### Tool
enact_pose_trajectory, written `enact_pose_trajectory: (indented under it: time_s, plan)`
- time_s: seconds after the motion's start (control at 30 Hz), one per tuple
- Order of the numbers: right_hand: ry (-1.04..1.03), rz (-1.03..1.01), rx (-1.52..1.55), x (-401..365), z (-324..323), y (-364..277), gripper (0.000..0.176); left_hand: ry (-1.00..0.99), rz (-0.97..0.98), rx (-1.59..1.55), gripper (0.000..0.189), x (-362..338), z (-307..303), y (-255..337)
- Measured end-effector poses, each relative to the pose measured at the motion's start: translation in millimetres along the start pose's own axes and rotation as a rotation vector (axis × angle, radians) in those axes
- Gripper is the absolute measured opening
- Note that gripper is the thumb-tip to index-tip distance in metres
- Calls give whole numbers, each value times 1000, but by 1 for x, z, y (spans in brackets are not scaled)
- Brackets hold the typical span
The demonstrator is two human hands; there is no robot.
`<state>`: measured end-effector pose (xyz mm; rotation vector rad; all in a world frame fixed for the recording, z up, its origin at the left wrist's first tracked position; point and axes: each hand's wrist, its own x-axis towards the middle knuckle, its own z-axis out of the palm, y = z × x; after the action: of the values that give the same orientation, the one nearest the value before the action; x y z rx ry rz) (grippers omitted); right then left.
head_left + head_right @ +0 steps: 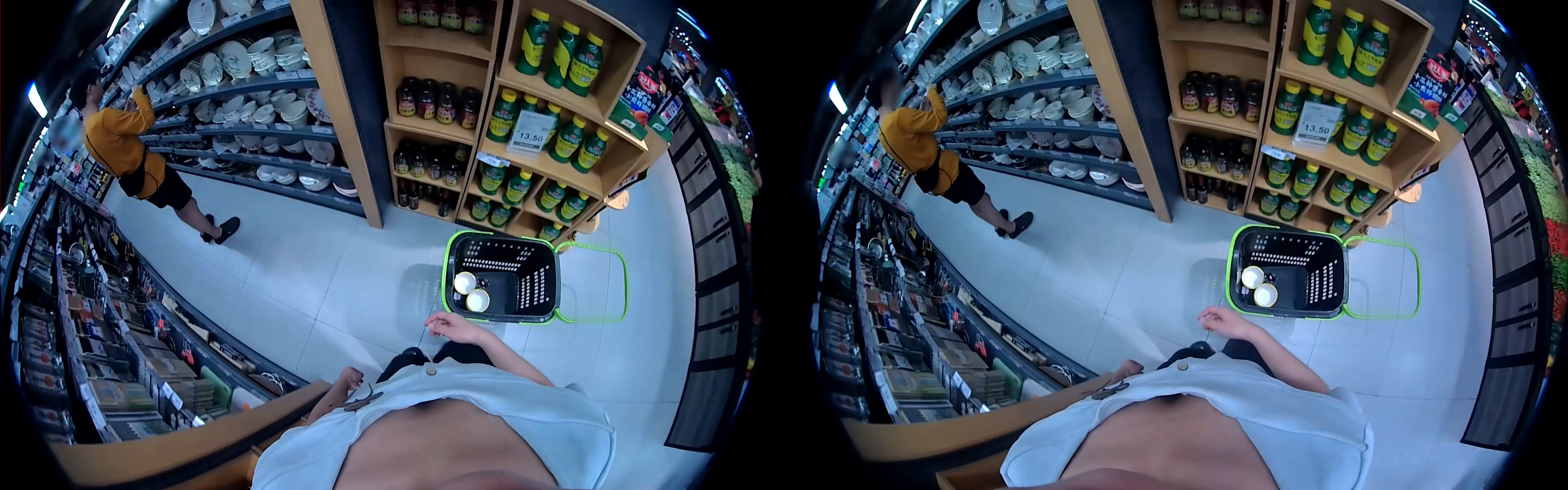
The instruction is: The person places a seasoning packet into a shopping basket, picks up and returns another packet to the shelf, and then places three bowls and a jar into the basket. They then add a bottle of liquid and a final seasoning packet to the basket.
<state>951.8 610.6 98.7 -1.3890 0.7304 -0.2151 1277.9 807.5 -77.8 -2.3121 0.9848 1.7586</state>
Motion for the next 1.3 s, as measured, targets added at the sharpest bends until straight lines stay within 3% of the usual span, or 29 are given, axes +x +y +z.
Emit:
enact_pose_trajectory:
  time_s: [0.07, 0.17, 0.27, 0.37, 0.43, 0.5, 0.7, 0.73, 0.77, 0.8, 0.87, 0.9, 0.97, 1.1, 1.2, 1.3]
  plan:
    - [-43, 63, -35, 16, -11, -6, 25, -16, -6, -38, 25, 14, -27, 16]
    - [49, 152, -135, 34, -45, -25, 26, 37, 99, -167, 25, 59, -61, 70]
    - [206, 70, -114, 71, -105, -25, 25, 76, 323, -148, 25, 113, -99, 150]
    - [395, -79, -138, 116, -167, -62, 25, 146, 544, -316, 21, 116, -138, 257]
    - [537, -130, -256, 143, -202, -112, 22, 54, 701, -82, 19, 126, -177, 320]
    - [573, -313, -80, 172, -233, -148, 20, -19, 801, -289, 20, 114, -207, 378]
    - [781, -601, -234, 240, -312, -255, 17, -13, 1170, -322, 18, 60, -296, 509]
    - [817, -679, -292, 248, -325, -272, 14, -39, 1159, -358, 20, 57, -308, 529]
    - [885, -673, -372, 249, -332, -295, 12, -37, 1174, -322, 20, 28, -323, 551]
    - [966, -737, -482, 257, -351, -307, 10, -58, 1330, -298, 24, 35, -336, 569]
    - [1143, -903, -517, 272, -378, -336, 12, -10, 1439, -288, 25, 12, -359, 613]
    - [1278, -854, -678, 272, -392, -350, 16, 17, 1503, -258, 24, -1, -370, 634]
    - [1340, -953, -525, 291, -429, -368, 25, 23, 1579, -292, 19, -19, -386, 674]
    - [1664, -868, -843, 309, -483, -400, 51, 96, 1685, -146, 20, -41, -414, 743]
    - [1817, -373, -809, 327, -516, -409, 72, 204, 1792, -34, 25, -58, -427, 788]
    - [1788, -252, -731, 334, -539, -401, 88, 268, 1811, -51, 26, -65, -429, 828]
